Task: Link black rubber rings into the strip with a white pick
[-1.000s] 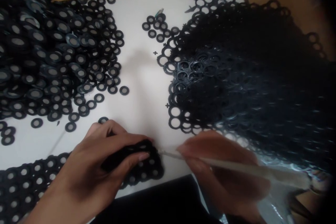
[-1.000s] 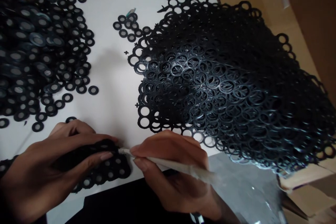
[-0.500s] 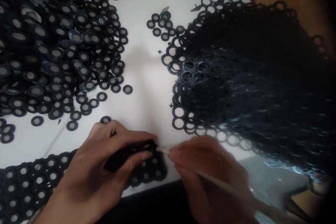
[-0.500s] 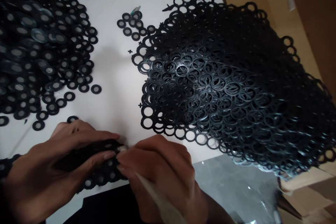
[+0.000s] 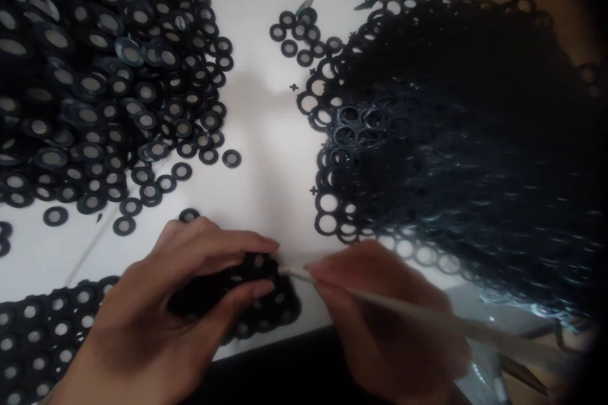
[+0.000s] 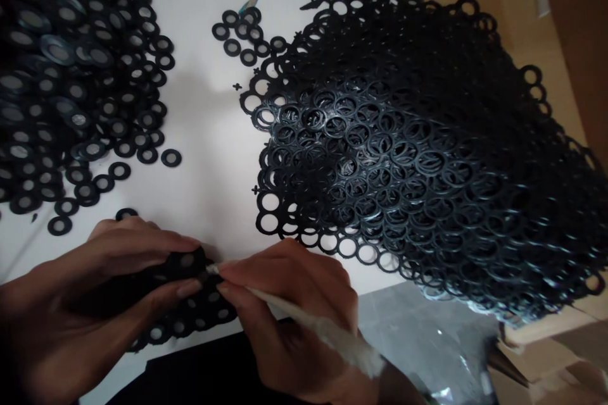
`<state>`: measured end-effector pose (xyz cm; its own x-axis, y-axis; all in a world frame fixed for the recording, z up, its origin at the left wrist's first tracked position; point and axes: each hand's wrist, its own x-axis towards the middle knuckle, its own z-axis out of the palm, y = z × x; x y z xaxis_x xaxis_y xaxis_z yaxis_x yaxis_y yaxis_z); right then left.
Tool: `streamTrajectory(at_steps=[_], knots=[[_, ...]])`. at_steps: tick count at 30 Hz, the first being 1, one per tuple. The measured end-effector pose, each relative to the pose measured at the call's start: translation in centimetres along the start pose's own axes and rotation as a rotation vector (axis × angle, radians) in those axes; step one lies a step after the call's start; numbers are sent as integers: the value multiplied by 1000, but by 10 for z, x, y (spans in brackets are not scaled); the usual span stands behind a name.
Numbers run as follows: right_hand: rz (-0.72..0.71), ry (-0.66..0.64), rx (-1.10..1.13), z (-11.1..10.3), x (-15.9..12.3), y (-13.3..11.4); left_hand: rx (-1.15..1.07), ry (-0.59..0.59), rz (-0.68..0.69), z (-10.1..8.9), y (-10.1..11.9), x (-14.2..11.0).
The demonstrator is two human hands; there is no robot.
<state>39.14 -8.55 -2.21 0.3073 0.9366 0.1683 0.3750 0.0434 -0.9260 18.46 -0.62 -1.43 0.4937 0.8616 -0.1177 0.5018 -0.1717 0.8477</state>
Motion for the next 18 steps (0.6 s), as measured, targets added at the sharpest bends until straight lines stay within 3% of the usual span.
streamTrajectory(at_steps=[6, 11, 14, 18], knots=[[-46, -80, -94, -3, -3, 2, -3, 18, 7, 0, 3, 0], [-216, -74, -127, -7, -7, 10, 0, -26, 5, -5, 5, 0], [-224, -107, -131, -9, -9, 8, 21, -6, 0, -7, 5, -1], [-126, 42, -91, -12, -8, 8, 36, -24, 19, -6, -2, -1]])
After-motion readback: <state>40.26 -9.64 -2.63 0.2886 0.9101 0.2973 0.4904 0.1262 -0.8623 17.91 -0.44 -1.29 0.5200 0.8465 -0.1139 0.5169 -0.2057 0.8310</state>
